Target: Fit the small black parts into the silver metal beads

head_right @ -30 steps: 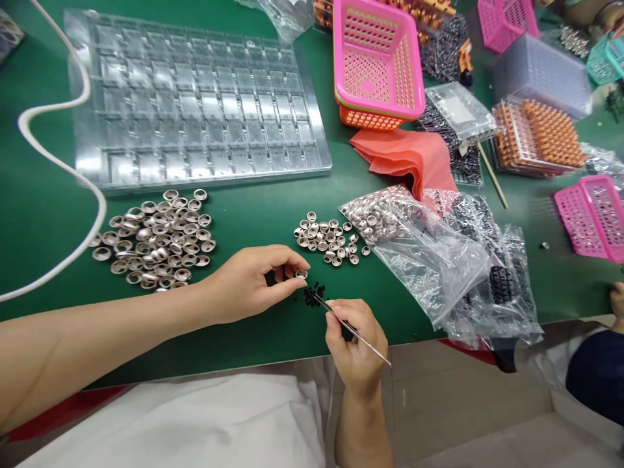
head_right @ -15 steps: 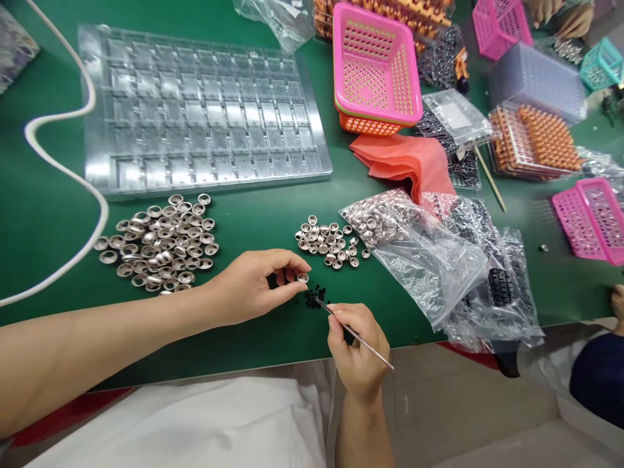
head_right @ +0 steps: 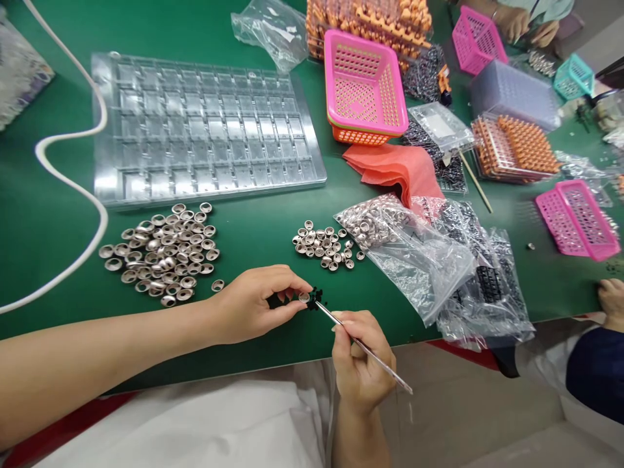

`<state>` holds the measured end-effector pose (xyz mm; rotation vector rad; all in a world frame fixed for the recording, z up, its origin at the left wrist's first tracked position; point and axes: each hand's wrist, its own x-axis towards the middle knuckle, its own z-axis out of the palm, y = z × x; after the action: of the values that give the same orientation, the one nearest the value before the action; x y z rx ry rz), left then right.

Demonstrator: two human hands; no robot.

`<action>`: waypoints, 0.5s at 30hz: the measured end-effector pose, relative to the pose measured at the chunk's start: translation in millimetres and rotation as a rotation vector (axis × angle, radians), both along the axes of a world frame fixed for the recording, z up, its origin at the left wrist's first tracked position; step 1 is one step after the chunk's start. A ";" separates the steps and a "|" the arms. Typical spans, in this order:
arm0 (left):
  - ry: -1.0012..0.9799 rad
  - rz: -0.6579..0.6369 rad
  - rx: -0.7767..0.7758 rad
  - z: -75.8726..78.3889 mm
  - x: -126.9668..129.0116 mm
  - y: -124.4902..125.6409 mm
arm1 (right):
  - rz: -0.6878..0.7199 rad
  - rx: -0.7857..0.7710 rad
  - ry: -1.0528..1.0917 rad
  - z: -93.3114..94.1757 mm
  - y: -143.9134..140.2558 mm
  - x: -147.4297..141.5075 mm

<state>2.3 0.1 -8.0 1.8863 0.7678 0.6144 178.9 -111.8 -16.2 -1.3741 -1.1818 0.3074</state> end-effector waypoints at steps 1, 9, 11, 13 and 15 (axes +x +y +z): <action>-0.006 -0.014 0.008 -0.1 -0.1 -0.9 | 0.020 -0.003 -0.016 1.0 -0.5 -0.6; -0.062 -0.050 0.066 -2.1 -0.9 -4.3 | 0.184 -0.038 -0.188 7.0 -3.6 2.6; -0.067 -0.052 0.076 -2.2 -0.9 -4.6 | 0.209 -0.036 -0.202 7.5 -4.1 3.5; -0.073 -0.055 0.083 -2.5 -0.7 -4.8 | 0.226 -0.028 -0.216 7.9 -4.7 3.8; -0.076 -0.057 0.091 -3.1 -0.4 -4.7 | 0.232 -0.021 -0.233 8.2 -5.1 3.5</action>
<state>1.9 -4.6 -11.1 1.9492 0.6437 0.6914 182.4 -116.9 -7.9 -1.3175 -1.5404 0.3303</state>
